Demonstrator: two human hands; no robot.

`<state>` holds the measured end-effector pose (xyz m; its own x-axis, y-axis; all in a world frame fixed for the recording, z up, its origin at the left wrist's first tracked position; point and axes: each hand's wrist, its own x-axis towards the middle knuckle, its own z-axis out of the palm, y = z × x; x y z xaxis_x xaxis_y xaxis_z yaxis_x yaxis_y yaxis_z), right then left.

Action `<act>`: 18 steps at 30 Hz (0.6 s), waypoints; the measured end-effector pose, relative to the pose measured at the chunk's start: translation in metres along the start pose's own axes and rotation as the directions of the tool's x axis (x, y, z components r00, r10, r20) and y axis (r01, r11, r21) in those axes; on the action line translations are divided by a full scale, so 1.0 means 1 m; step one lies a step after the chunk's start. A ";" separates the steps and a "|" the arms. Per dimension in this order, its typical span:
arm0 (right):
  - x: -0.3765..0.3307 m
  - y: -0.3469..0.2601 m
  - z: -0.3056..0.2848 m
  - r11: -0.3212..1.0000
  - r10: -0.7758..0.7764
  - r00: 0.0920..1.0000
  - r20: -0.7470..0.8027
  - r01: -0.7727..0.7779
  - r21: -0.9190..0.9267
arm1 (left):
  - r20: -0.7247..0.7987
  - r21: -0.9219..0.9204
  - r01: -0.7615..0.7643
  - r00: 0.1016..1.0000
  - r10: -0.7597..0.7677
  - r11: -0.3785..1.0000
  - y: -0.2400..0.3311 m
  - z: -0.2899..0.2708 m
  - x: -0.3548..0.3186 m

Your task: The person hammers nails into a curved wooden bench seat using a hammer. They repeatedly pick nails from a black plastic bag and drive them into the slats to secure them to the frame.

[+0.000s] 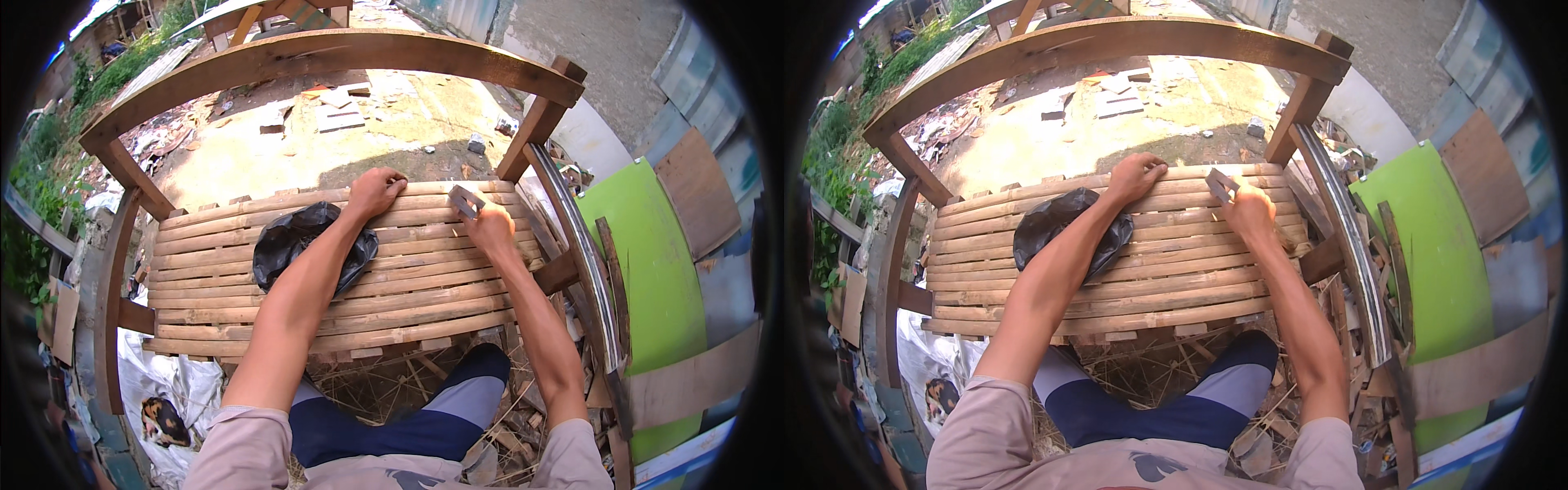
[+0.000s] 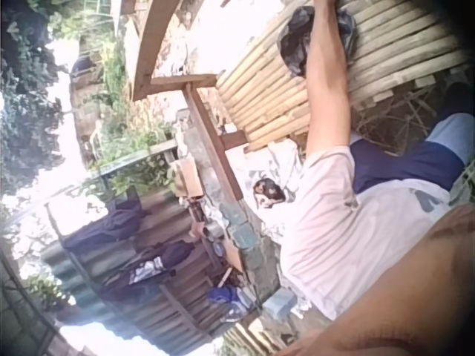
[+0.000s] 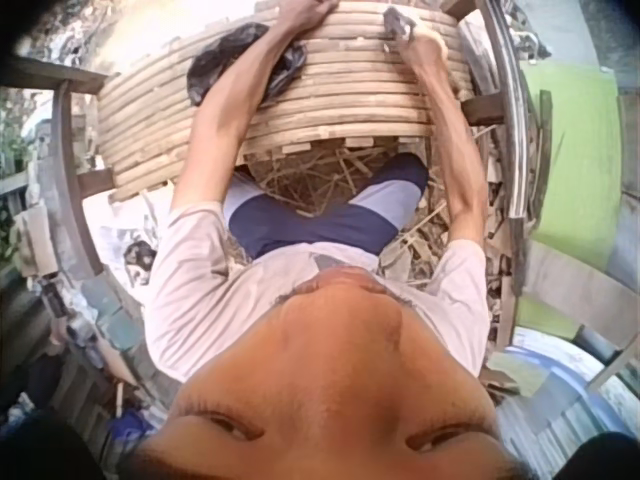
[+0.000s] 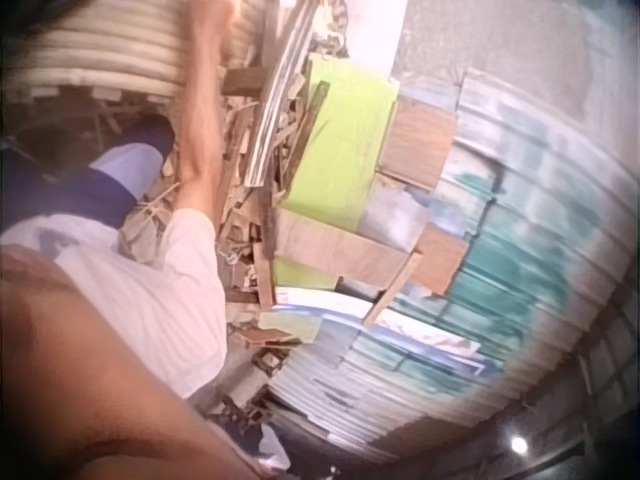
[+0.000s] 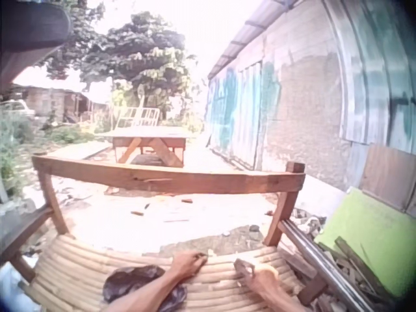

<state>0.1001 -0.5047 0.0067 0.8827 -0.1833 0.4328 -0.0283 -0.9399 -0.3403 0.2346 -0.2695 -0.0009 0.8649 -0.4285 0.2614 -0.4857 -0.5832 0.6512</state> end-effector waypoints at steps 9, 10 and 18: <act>0.059 -0.101 -0.047 0.824 0.290 0.800 0.526 -0.488 0.287 | -0.008 -0.031 -0.014 1.000 0.014 0.999 -0.011 -0.002 -0.003; 0.062 -0.096 -0.038 0.812 0.264 0.809 0.525 -0.480 0.332 | -0.004 -0.031 -0.014 1.000 0.014 0.999 -0.008 -0.001 -0.002; 0.057 -0.090 -0.016 0.745 0.288 0.841 0.458 -0.497 0.444 | 0.002 -0.024 -0.009 1.000 0.010 1.000 -0.002 -0.002 -0.001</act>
<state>0.1456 -0.4354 0.0759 0.9490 -0.2929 -0.1164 -0.2516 -0.4815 -0.8396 0.2344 -0.2668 -0.0010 0.8600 -0.4356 0.2660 -0.4907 -0.5622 0.6657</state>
